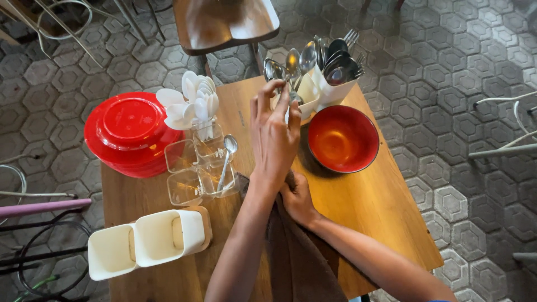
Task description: The person is wiping plastic spoons with a brown cloth to clean them, working at a steady pace on a wooden table.
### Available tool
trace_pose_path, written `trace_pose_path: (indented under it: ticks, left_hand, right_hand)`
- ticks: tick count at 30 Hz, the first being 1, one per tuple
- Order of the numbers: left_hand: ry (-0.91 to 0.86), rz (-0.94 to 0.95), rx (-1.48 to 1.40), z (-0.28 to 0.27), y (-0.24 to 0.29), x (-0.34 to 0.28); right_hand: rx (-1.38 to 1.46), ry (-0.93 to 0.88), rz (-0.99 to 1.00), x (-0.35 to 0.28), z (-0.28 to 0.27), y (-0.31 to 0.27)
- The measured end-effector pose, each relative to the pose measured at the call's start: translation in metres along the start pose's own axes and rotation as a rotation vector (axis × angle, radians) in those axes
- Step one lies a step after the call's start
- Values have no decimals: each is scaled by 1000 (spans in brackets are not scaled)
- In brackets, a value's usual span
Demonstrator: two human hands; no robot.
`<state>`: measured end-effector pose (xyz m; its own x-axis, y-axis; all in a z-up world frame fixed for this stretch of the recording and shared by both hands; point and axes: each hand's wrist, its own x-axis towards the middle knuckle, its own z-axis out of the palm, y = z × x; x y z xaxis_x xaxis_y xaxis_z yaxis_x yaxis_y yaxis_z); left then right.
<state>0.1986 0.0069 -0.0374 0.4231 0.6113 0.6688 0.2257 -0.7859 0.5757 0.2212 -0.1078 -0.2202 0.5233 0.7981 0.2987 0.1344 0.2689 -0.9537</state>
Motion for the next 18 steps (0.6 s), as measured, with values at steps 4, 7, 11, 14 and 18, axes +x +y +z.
trace_pose_path:
  ticks: [4, 7, 11, 14, 18]
  left_hand:
    - [156, 83, -95, 8, -10, -3]
    - [253, 129, -138, 10, -16, -6]
    - [380, 191, -264, 7, -9, -5]
    - [470, 235, -314, -2, 3, 1]
    - [593, 331, -326, -27, 25, 9]
  right_hand:
    - [19, -2, 9, 3, 0, -7]
    - [23, 0, 1, 5, 5, -21]
    - [60, -18, 19, 8, 6, -32]
    - [55, -24, 27, 4, 0, -12]
    - [64, -21, 20, 2, 1, -7]
